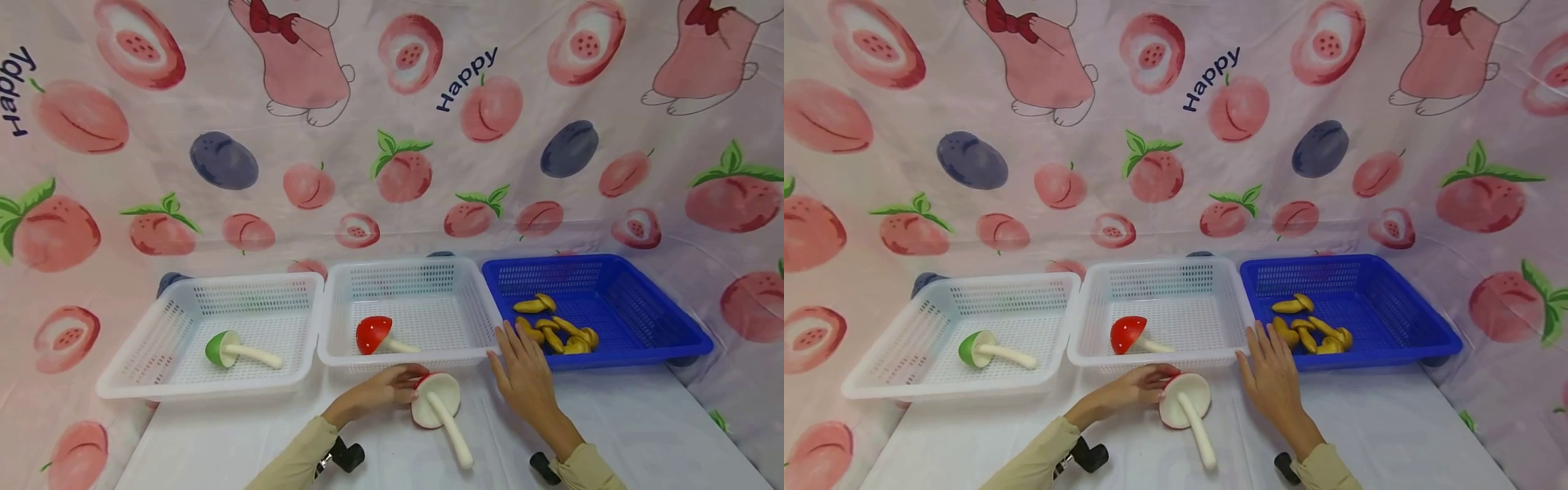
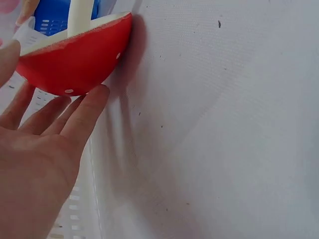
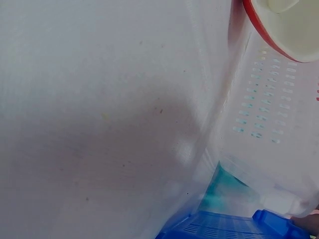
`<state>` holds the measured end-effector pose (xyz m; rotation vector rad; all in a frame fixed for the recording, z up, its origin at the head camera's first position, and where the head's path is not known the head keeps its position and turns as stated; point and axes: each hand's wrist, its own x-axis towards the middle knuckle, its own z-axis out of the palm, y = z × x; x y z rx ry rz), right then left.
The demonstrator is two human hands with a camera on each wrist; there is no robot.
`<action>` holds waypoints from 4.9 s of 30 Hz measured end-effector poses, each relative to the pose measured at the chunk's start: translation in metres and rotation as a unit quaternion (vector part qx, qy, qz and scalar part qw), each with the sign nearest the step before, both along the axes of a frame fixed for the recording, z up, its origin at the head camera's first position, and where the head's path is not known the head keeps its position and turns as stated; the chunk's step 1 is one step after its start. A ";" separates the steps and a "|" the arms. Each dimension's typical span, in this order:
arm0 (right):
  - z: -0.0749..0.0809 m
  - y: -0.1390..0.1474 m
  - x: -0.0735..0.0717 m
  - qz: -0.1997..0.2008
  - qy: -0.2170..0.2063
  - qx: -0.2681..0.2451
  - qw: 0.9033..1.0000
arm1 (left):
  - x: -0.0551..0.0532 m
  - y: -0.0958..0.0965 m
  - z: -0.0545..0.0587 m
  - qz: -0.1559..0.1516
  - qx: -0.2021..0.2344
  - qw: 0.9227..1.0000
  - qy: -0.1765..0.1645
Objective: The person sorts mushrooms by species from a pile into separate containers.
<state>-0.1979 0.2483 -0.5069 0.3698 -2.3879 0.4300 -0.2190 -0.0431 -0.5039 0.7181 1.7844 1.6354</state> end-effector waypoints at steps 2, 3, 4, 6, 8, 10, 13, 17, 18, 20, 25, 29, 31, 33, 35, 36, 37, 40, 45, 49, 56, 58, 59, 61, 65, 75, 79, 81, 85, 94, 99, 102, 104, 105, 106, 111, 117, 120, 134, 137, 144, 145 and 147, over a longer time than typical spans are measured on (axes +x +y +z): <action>0.000 0.000 0.000 0.001 -0.001 0.000 1.000 | -0.001 0.002 -0.001 0.001 0.002 1.000 -0.007; 0.000 0.000 0.000 0.001 -0.002 0.000 1.000 | -0.001 0.002 -0.001 0.000 0.001 1.000 -0.005; 0.000 0.000 0.000 0.000 -0.003 0.000 1.000 | -0.001 0.003 -0.002 0.000 -0.005 1.000 0.000; 0.001 0.000 0.000 -0.002 -0.006 0.000 1.000 | -0.001 0.005 -0.002 0.000 -0.013 1.000 0.011; 0.001 0.000 0.001 -0.003 -0.010 0.000 1.000 | -0.001 0.007 -0.002 0.000 -0.015 1.000 0.018; 0.001 0.000 0.001 -0.005 -0.013 0.000 1.000 | 0.000 0.008 -0.002 0.005 -0.017 1.000 0.018; 0.002 0.000 0.001 -0.007 -0.014 0.001 1.000 | 0.002 0.011 -0.002 0.012 -0.021 1.000 0.015; 0.002 0.000 0.001 -0.008 -0.012 0.002 1.000 | 0.006 0.015 0.000 0.024 -0.023 0.999 0.000; 0.002 0.000 0.001 -0.008 -0.013 0.002 1.000 | 0.007 0.016 0.001 0.028 -0.024 0.999 -0.004; 0.002 -0.001 0.001 -0.009 -0.015 0.002 1.000 | 0.009 0.018 0.001 0.038 -0.025 0.999 -0.007; 0.003 -0.002 0.002 -0.011 -0.016 0.003 1.000 | 0.013 0.020 0.001 0.064 -0.042 0.997 0.018; 0.003 -0.002 0.002 -0.009 -0.011 0.003 1.000 | 0.019 0.021 0.006 0.080 -0.068 0.993 0.045; 0.003 -0.002 0.002 -0.009 -0.009 0.000 1.000 | 0.022 0.021 0.011 0.087 -0.082 0.991 0.062; 0.003 -0.002 0.002 -0.009 -0.008 -0.001 1.000 | 0.026 0.022 0.016 0.097 -0.090 0.989 0.073; 0.003 -0.002 0.002 -0.010 -0.007 -0.002 1.000 | 0.029 0.022 0.020 0.105 -0.096 0.987 0.079; 0.003 -0.002 0.002 -0.010 -0.007 -0.002 1.000 | 0.030 0.022 0.022 0.108 -0.097 0.986 0.080; 0.003 -0.002 0.002 -0.009 -0.007 -0.002 1.000 | 0.032 0.022 0.024 0.112 -0.098 0.986 0.081; 0.003 -0.002 0.002 -0.006 -0.005 -0.001 1.000 | 0.036 0.022 0.029 0.123 -0.097 0.984 0.083; 0.002 -0.002 0.002 -0.005 -0.004 -0.001 1.000 | 0.042 0.021 0.037 0.140 -0.093 0.981 0.095; 0.002 -0.002 0.001 -0.005 -0.004 -0.001 1.000 | 0.047 0.018 0.045 0.152 -0.089 0.979 0.104; 0.001 -0.001 0.001 -0.005 -0.003 -0.003 1.000 | 0.051 0.011 0.062 0.173 -0.073 0.975 0.120; 0.001 -0.001 0.001 -0.006 -0.005 -0.003 1.000 | 0.050 0.009 0.066 0.177 -0.069 0.974 0.124; 0.001 -0.001 0.002 -0.007 -0.007 -0.002 1.000 | 0.049 0.008 0.067 0.180 -0.066 0.973 0.126; 0.002 -0.002 0.002 -0.010 -0.011 -0.001 1.000 | 0.047 0.006 0.071 0.184 -0.061 0.972 0.130; 0.002 -0.003 0.002 -0.016 -0.020 0.001 1.000 | 0.043 0.001 0.080 0.195 -0.051 0.970 0.135; 0.002 -0.003 0.003 -0.019 -0.024 -0.003 1.000 | 0.034 -0.007 0.097 0.210 -0.043 0.966 0.142; 0.002 -0.003 0.002 -0.020 -0.026 -0.002 0.999 | 0.029 -0.008 0.099 0.214 -0.051 0.964 0.151; 0.002 -0.003 0.002 -0.022 -0.026 0.000 0.999 | 0.027 -0.009 0.100 0.215 -0.054 0.963 0.156; 0.002 -0.003 0.003 -0.023 -0.024 0.003 0.999 | 0.024 -0.008 0.104 0.219 -0.058 0.960 0.163; 0.002 -0.003 0.003 -0.024 -0.021 0.004 0.999 | 0.016 -0.005 0.109 0.233 -0.048 0.954 0.182; 0.001 -0.002 0.003 -0.025 -0.023 0.007 0.999 | 0.009 -0.004 0.107 0.248 -0.037 0.951 0.182; 0.001 -0.002 0.003 -0.027 -0.026 0.010 0.999 | 0.004 -0.004 0.106 0.262 -0.030 0.949 0.174; 0.002 -0.002 0.003 -0.024 -0.022 0.008 0.999 | 0.001 -0.004 0.106 0.273 -0.031 0.947 0.165; 0.002 -0.002 0.003 -0.022 -0.019 0.007 1.000 | -0.001 -0.004 0.106 0.279 -0.032 0.947 0.159; 0.002 -0.002 0.003 -0.018 -0.016 0.006 1.000 | -0.002 -0.004 0.106 0.283 -0.032 0.946 0.155; 0.003 -0.001 0.003 -0.005 -0.002 0.006 1.000 | -0.009 -0.002 0.104 0.297 -0.036 0.944 0.141; 0.002 -0.001 0.003 -0.008 -0.010 0.009 1.000 | -0.017 0.000 0.101 0.305 -0.046 0.942 0.130; 0.003 -0.001 0.003 -0.009 -0.016 0.009 1.000 | -0.021 0.002 0.099 0.307 -0.048 0.941 0.131; 0.003 -0.001 0.003 -0.006 -0.010 0.004 1.000 | -0.040 0.018 0.079 0.318 -0.066 0.938 0.118; 0.003 -0.001 0.002 -0.005 -0.006 0.002 1.000 | -0.041 0.022 0.076 0.324 -0.086 0.935 0.117; 0.003 -0.001 0.002 -0.006 -0.009 0.001 1.000 | -0.041 0.030 0.071 0.322 -0.126 0.934 0.093; 0.003 -0.001 0.002 -0.006 -0.010 0.000 1.000 | -0.041 0.030 0.071 0.320 -0.130 0.934 0.092; 0.003 -0.001 0.002 -0.005 -0.010 0.000 1.000 | -0.041 0.032 0.070 0.316 -0.136 0.935 0.090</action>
